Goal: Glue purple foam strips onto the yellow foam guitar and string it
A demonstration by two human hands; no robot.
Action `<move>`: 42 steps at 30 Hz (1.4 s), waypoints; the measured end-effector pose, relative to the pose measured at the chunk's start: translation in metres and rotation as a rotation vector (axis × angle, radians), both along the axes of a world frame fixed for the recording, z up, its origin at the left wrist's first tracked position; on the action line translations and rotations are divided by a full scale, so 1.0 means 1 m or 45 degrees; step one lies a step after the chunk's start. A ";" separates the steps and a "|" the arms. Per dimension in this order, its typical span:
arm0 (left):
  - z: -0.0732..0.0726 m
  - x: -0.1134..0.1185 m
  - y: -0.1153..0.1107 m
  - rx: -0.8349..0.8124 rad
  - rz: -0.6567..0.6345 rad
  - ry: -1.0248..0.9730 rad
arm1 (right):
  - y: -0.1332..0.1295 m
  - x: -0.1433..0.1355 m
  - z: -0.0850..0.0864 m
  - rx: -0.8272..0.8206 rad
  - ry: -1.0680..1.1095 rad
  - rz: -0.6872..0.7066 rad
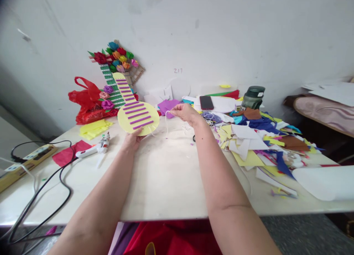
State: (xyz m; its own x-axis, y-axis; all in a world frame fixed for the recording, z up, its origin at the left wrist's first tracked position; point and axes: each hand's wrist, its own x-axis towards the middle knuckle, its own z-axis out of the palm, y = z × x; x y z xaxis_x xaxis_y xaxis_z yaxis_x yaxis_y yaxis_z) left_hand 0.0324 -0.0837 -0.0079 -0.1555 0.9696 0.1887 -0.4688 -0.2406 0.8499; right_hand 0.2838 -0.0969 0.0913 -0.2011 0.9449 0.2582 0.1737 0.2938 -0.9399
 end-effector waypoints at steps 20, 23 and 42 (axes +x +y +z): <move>0.000 0.001 -0.010 -0.045 -0.421 0.171 | 0.009 -0.018 -0.011 0.201 -0.285 -0.351; 0.000 0.001 -0.012 -0.063 -0.483 0.184 | 0.023 -0.018 -0.027 0.128 -0.384 -0.579; 0.008 0.008 -0.014 -0.111 -0.454 -0.104 | 0.026 -0.035 -0.065 -0.246 0.523 -0.345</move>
State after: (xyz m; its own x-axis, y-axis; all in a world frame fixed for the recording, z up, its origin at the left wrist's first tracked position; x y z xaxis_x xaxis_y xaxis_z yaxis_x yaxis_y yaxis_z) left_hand 0.0407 -0.0975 0.0001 0.1836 0.9775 0.1041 -0.5775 0.0215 0.8161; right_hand 0.2486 -0.0707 0.0263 0.1381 0.9871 0.0806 -0.1744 0.1043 -0.9791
